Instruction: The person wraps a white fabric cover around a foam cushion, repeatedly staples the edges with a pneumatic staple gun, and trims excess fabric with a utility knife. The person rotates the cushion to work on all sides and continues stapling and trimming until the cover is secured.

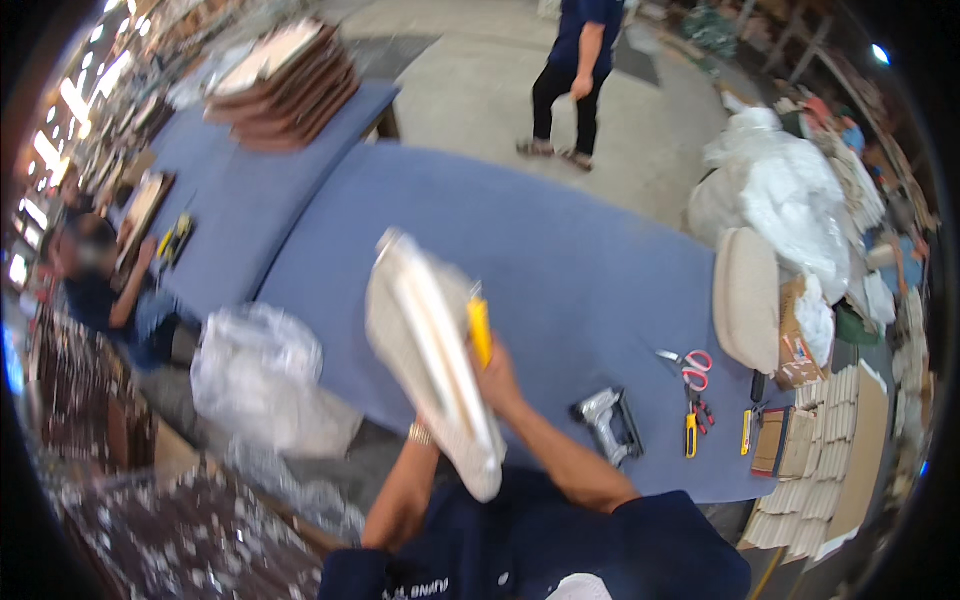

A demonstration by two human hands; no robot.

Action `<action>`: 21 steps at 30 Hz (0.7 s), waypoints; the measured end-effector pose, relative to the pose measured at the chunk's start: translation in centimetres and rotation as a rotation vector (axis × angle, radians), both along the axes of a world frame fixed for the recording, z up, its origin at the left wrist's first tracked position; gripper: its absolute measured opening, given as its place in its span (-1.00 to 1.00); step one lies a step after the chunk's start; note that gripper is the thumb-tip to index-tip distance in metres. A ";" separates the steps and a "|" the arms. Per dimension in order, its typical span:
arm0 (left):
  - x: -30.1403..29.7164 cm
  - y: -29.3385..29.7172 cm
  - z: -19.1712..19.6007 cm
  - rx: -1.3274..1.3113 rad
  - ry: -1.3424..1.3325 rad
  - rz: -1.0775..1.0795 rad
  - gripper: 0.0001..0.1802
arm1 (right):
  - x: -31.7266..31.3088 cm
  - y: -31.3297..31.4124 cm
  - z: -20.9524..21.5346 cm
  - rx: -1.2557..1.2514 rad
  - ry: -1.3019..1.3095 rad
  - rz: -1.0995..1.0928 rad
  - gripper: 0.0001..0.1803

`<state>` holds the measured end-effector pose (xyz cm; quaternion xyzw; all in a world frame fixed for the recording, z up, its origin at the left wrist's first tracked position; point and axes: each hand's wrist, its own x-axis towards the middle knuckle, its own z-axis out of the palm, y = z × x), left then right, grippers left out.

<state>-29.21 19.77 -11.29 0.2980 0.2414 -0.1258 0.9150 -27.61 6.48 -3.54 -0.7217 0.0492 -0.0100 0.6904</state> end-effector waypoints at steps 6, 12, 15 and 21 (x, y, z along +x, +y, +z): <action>-1.2 -2.5 -3.9 -0.035 -0.003 -0.143 -0.43 | -2.5 -4.1 -1.1 -0.041 0.080 -0.176 -0.66; 0.3 -3.7 -0.5 0.387 -0.155 -0.219 -0.38 | -3.6 -6.7 -4.1 0.138 0.113 -0.264 -0.53; 6.8 -3.7 8.5 0.350 -0.131 -0.156 -0.35 | -1.7 -8.7 -2.4 0.454 0.182 -0.283 -0.38; 16.6 -4.2 12.7 1.672 -0.760 -0.197 -0.50 | 3.7 -12.9 2.4 0.548 0.091 -0.241 -0.73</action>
